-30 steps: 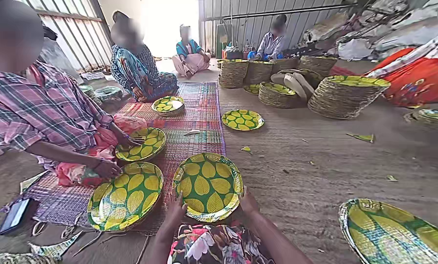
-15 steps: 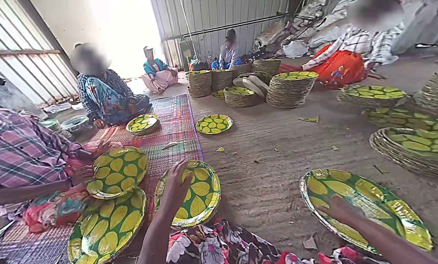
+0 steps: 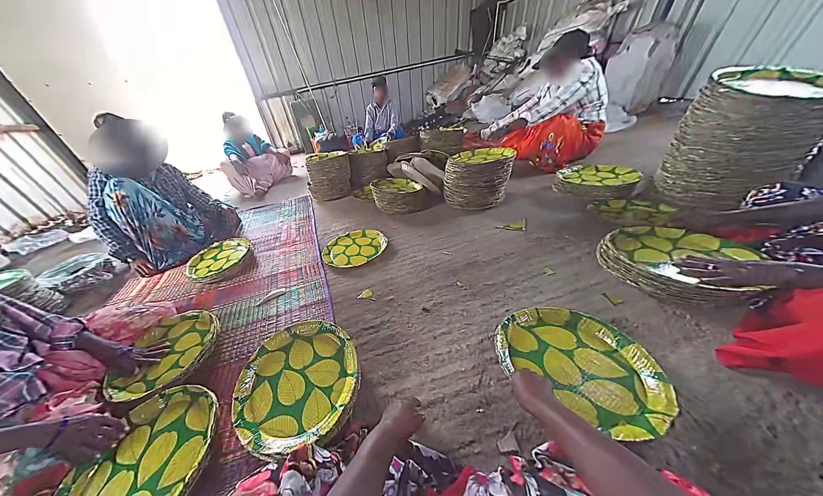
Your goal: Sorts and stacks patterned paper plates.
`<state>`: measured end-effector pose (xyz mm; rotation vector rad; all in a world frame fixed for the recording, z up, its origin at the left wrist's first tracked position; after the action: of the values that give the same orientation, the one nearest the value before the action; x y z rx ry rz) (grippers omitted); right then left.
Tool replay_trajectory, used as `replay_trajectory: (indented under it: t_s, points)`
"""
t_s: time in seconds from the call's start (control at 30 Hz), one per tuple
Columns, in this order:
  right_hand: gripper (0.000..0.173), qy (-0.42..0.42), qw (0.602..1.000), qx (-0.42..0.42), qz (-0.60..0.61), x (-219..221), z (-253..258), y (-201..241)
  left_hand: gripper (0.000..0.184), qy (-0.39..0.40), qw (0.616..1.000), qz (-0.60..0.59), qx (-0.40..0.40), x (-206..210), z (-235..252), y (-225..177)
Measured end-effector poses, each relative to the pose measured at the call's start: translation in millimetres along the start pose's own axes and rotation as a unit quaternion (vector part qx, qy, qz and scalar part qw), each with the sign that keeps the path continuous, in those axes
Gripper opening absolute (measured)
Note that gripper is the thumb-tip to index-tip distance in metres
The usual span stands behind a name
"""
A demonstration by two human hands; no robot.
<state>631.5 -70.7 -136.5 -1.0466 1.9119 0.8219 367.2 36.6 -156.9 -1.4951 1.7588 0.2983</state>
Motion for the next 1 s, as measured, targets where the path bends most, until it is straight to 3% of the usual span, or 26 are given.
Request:
replay_trajectory:
  t_s: [0.23,0.33,0.4,0.47,0.57,0.6,0.67,0.73,0.8,0.87,0.93,1.0]
  points:
    - [0.032,0.011,1.000,0.022,-0.011,-3,1,-2,0.047,-0.034,0.998,0.056,0.008,-5,4,-8]
    - [0.034,-0.051,0.999,0.003,-0.018,-7,-3,-7,0.048,-0.050,0.996,0.066,0.026,-6,2,-8]
    - [0.036,-0.123,0.992,-0.031,-0.013,-20,-14,-1,0.059,-0.115,0.991,0.048,0.045,-9,-8,-11]
    - [0.043,-0.177,0.980,-0.091,-0.023,-36,-27,14,0.076,-0.239,0.967,0.029,0.083,-16,-20,-17]
    - [0.044,-0.228,0.923,-0.299,-0.076,-19,-32,42,0.072,-0.488,0.850,0.017,0.197,-27,-28,-24]
    - [0.040,-0.238,0.889,-0.380,-0.091,-5,-25,48,0.064,-0.504,0.837,0.018,0.211,-28,-28,-25]
    - [0.035,-0.159,0.866,-0.461,-0.109,16,-12,59,0.054,-0.384,0.907,0.021,0.169,-26,-25,-23]
    - [0.044,-0.033,0.900,-0.416,-0.130,26,-2,58,0.055,-0.209,0.971,0.062,0.097,-13,-11,-15]
    - [0.061,-0.012,0.946,-0.305,-0.105,26,1,41,0.059,-0.100,0.985,0.133,0.049,10,5,-1]
    - [0.068,-0.056,0.985,-0.154,-0.051,13,-7,22,0.070,-0.071,0.982,0.175,0.028,26,6,3]
    - [0.074,-0.082,0.996,-0.021,0.011,1,-6,3,0.073,-0.074,0.980,0.184,0.009,24,5,-4]
    - [0.054,-0.033,0.998,0.057,0.023,3,-9,-12,0.074,-0.074,0.980,0.185,0.001,22,5,-8]
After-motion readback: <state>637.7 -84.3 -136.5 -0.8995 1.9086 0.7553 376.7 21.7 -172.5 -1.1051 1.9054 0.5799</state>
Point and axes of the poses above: each hand's wrist, its own z-axis towards the middle knuckle, its own x-axis out of the palm, y = z × x, the point moved 3 cm from there along z, towards the middle knuckle, and after that the axes turned 15 degrees about -x, right-handed, at the moved point
